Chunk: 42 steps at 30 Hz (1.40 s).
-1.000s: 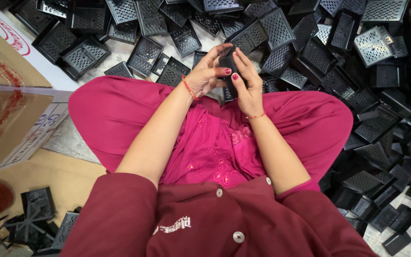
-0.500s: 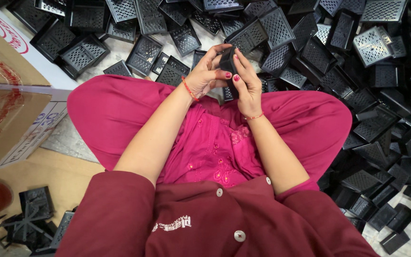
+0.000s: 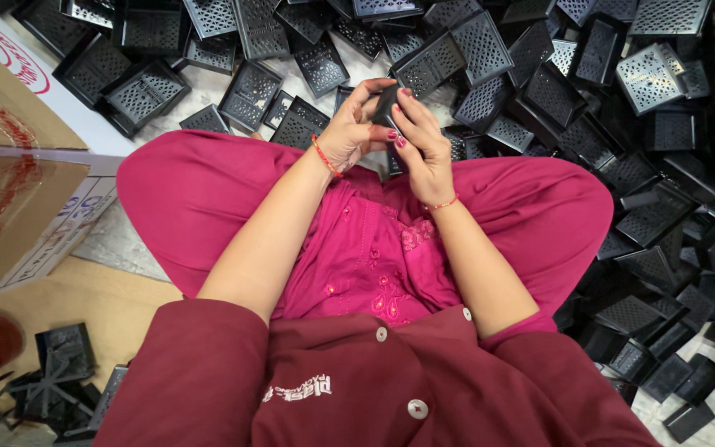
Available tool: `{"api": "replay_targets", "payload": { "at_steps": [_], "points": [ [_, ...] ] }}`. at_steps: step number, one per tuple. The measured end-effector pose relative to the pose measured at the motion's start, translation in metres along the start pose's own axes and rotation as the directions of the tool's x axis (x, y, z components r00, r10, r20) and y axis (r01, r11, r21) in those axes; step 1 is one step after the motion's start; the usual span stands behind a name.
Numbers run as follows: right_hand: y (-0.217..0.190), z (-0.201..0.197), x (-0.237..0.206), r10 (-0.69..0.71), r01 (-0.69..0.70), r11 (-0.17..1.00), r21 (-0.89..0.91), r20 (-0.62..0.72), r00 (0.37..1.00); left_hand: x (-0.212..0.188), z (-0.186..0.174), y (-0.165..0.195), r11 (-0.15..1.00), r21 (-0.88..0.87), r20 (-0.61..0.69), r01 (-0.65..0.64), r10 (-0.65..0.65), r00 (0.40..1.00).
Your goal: The person sits cross-legged on the floor in front of a large pile of black perforated plastic boxes. They pick up one box at a time, turn it over in both hands, and place it back onto the pile or aside, repeating this handling across the episode.
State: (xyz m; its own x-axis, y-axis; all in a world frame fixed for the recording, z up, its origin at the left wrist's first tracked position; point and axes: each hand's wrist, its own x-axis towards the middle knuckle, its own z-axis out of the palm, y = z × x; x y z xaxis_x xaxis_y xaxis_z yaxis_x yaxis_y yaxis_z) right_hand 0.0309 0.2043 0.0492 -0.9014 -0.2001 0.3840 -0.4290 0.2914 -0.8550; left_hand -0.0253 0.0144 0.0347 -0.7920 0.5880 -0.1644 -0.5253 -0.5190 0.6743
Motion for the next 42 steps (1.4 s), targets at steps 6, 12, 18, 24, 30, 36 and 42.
{"api": "replay_targets", "payload": {
  "at_steps": [6, 12, 18, 24, 30, 36, 42],
  "points": [
    [-0.013, 0.005, 0.002, 0.055, -0.055, 0.994, -0.09, -0.004, 0.998, 0.0, -0.002, -0.005, 0.999, -0.041, 0.007, -0.008, 0.008, 1.0],
    [-0.019, 0.002, 0.011, -0.094, 0.091, 0.995, -0.043, -0.094, 0.991, 0.014, -0.011, -0.015, 0.995, -0.097, -0.115, -0.023, 0.011, 0.993],
    [-0.011, 0.009, 0.006, -0.174, 0.052, 0.832, -0.553, -0.171, 0.97, 0.026, -0.03, -0.022, 0.975, -0.184, -0.317, -0.126, 0.063, 0.946],
    [-0.007, 0.013, 0.006, -0.055, -0.027, 0.955, -0.296, -0.264, 0.963, 0.027, -0.037, -0.022, 0.983, -0.156, -0.325, -0.094, 0.038, 0.945],
    [-0.009, 0.01, 0.007, -0.148, 0.028, 0.906, -0.423, -0.254, 0.956, 0.028, -0.035, -0.018, 0.978, -0.184, -0.254, -0.093, 0.044, 0.966],
    [-0.009, 0.01, 0.006, -0.152, 0.029, 0.889, -0.457, -0.234, 0.96, 0.029, -0.038, -0.02, 0.987, -0.144, -0.289, -0.072, 0.027, 0.957],
    [-0.016, 0.013, 0.007, -0.258, 0.098, 0.844, -0.528, -0.238, 0.936, 0.03, -0.038, -0.029, 0.992, -0.115, -0.313, -0.042, 0.003, 0.95]
  ]
}}
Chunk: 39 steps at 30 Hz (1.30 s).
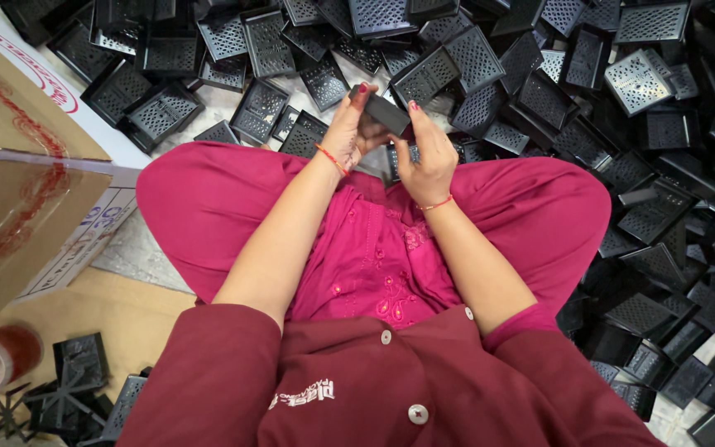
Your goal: The person sits cross-legged on the floor in front of a large pile of black perforated plastic boxes. They pick up one box at a time, turn it over in both hands, and place it back onto the pile or aside, repeating this handling across the episode.
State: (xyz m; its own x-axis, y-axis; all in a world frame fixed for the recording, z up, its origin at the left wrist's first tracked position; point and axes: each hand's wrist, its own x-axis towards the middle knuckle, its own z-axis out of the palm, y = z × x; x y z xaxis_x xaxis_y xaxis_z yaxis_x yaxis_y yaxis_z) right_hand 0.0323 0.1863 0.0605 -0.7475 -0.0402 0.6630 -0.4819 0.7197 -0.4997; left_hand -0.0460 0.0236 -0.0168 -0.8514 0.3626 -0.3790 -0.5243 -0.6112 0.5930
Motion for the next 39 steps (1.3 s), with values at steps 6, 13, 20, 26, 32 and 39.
{"api": "replay_targets", "payload": {
  "at_steps": [6, 13, 20, 26, 32, 39],
  "points": [
    [0.0, -0.001, -0.001, 0.044, -0.044, 0.999, -0.001, 0.087, 0.995, 0.002, -0.002, -0.008, 0.994, 0.096, -0.115, 0.054, -0.043, 0.992],
    [0.0, 0.006, 0.004, 0.032, -0.036, 0.995, 0.096, 0.037, 0.999, 0.008, -0.013, -0.016, 0.976, 0.011, -0.137, 0.22, -0.216, 0.967],
    [0.012, 0.004, 0.002, 0.256, -0.261, 0.934, 0.243, 0.05, 0.965, 0.012, -0.003, -0.009, 0.826, 0.563, -0.334, 0.024, 0.2, 0.921],
    [0.013, 0.007, -0.002, 0.176, -0.222, 0.935, 0.277, 0.181, 0.968, -0.027, 0.028, 0.012, 0.126, 0.824, 0.279, -0.552, 0.757, 0.59],
    [0.004, 0.005, -0.001, 0.164, -0.25, 0.912, 0.326, 0.27, 0.949, -0.032, 0.039, 0.019, 0.309, 0.81, 0.141, -0.499, 0.723, 0.676],
    [0.005, 0.008, -0.004, 0.189, -0.383, 0.809, 0.446, 0.42, 0.888, -0.005, 0.002, 0.002, 0.462, 0.758, 0.027, -0.462, 0.685, 0.728]
  ]
}}
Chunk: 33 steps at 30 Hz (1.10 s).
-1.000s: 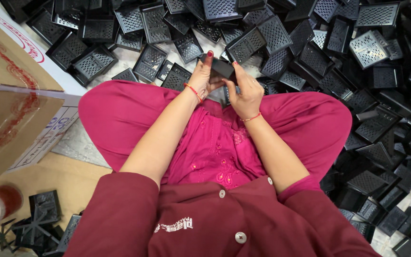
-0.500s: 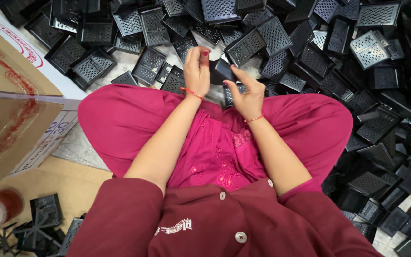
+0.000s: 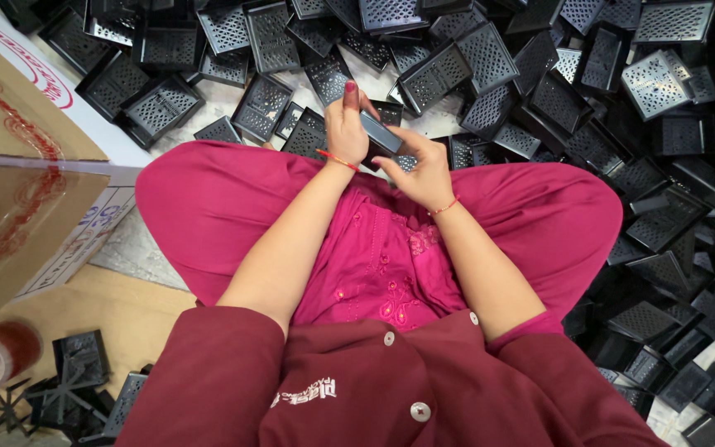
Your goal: The person sits cross-legged on the floor in front of a large pile of black perforated plastic boxes. They pick up one box at a time, turn it over in both hands, and place it back onto the pile or aside, repeating this handling across the episode.
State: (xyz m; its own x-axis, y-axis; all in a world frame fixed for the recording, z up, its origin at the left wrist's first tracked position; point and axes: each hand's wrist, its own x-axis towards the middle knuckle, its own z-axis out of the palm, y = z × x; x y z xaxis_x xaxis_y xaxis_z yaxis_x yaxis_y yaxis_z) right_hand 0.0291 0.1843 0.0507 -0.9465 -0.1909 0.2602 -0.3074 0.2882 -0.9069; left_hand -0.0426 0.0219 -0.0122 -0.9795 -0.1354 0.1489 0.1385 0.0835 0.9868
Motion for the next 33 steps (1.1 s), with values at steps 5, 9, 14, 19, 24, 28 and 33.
{"api": "replay_targets", "payload": {
  "at_steps": [5, 9, 14, 19, 24, 28, 33],
  "points": [
    [0.005, 0.003, 0.002, -0.039, -0.01, 0.98, -0.2, -0.239, 0.97, 0.005, 0.011, -0.022, 0.96, -0.257, 0.189, 0.109, -0.06, 0.98],
    [0.005, -0.006, 0.007, 0.076, -0.185, 0.958, -0.219, -0.428, 0.9, -0.006, 0.021, -0.012, 0.884, -0.348, 0.557, 0.311, -0.071, 0.827],
    [0.009, -0.011, 0.002, -0.138, 0.131, 0.99, -0.05, -0.175, 0.975, -0.01, 0.01, 0.015, 0.71, -0.404, 0.631, 0.576, -0.239, 0.738],
    [0.027, -0.017, 0.004, 0.207, -0.182, 0.854, 0.488, 0.003, 0.978, -0.003, -0.001, 0.034, 0.571, -0.434, 0.716, 0.697, -0.251, 0.652],
    [0.027, -0.021, 0.005, 0.261, -0.236, 0.799, 0.554, 0.034, 0.965, 0.0, -0.003, 0.037, 0.569, -0.463, 0.739, 0.68, -0.175, 0.65],
    [0.018, -0.021, 0.003, 0.194, -0.172, 0.892, 0.418, -0.01, 0.981, 0.003, -0.004, 0.031, 0.556, -0.463, 0.742, 0.69, -0.183, 0.645],
    [0.016, -0.021, 0.003, 0.129, -0.116, 0.96, 0.254, -0.034, 0.991, 0.002, -0.006, 0.029, 0.556, -0.435, 0.733, 0.708, -0.238, 0.637]
  ]
}}
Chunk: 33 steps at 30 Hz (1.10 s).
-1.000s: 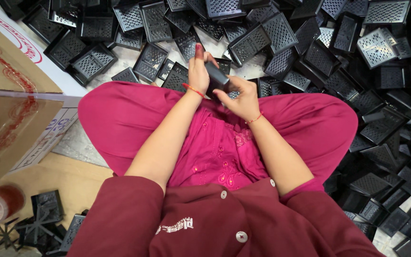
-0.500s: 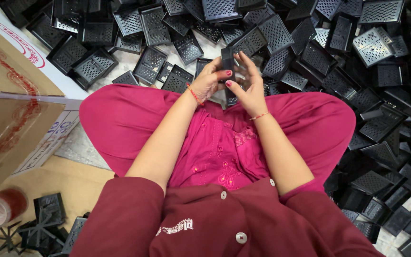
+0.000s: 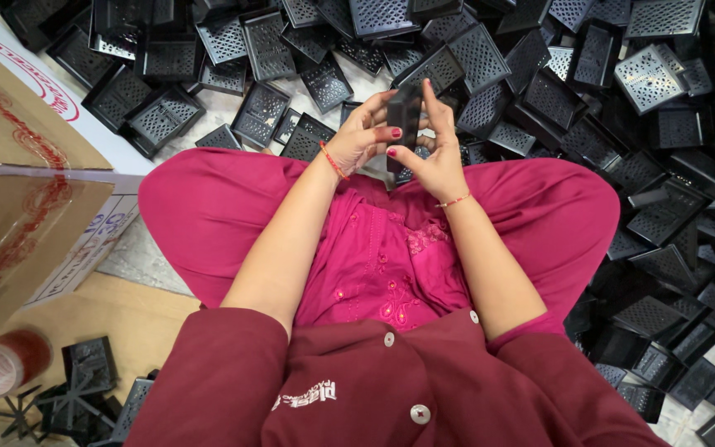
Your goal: The person sits cross-legged on the floor in front of a large pile of black perforated plastic boxes. They pick up one box at a time, turn it over in both hands, and place it back onto the pile or aside, repeating this handling across the episode.
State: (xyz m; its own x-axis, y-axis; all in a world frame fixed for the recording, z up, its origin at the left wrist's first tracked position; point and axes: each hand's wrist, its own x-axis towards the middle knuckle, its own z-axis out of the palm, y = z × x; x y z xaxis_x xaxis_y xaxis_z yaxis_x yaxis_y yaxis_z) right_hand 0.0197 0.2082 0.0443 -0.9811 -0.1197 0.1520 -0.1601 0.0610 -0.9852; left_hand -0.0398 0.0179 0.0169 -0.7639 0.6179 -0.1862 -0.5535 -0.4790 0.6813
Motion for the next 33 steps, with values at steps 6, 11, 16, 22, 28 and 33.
{"api": "replay_targets", "payload": {
  "at_steps": [6, 11, 16, 22, 28, 33],
  "points": [
    [0.003, -0.005, -0.001, -0.039, 0.025, 0.961, -0.276, -0.049, 0.998, -0.006, 0.006, 0.007, 0.991, 0.106, 0.063, -0.084, 0.078, 0.995],
    [0.002, -0.009, 0.004, 0.084, -0.087, 0.993, 0.082, 0.034, 0.996, -0.009, 0.011, 0.01, 1.0, 0.009, 0.083, 0.018, -0.019, 0.996],
    [0.001, -0.008, 0.003, 0.108, -0.116, 0.96, 0.255, 0.048, 0.993, -0.009, 0.006, 0.01, 0.999, -0.016, 0.035, 0.048, -0.048, 0.998],
    [0.001, 0.009, -0.003, -0.003, -0.003, 0.996, -0.092, -0.063, 0.998, -0.001, -0.001, 0.001, 0.996, -0.089, 0.002, 0.017, -0.017, 1.0],
    [0.001, 0.011, -0.007, -0.221, 0.131, 0.896, -0.423, -0.169, 0.961, 0.002, -0.003, -0.006, 0.996, 0.066, -0.097, -0.053, 0.059, 0.994],
    [0.009, 0.004, -0.001, -0.046, 0.041, 0.998, -0.051, -0.107, 0.993, 0.001, -0.001, -0.002, 1.0, -0.004, -0.068, 0.007, -0.008, 0.998]
  ]
}}
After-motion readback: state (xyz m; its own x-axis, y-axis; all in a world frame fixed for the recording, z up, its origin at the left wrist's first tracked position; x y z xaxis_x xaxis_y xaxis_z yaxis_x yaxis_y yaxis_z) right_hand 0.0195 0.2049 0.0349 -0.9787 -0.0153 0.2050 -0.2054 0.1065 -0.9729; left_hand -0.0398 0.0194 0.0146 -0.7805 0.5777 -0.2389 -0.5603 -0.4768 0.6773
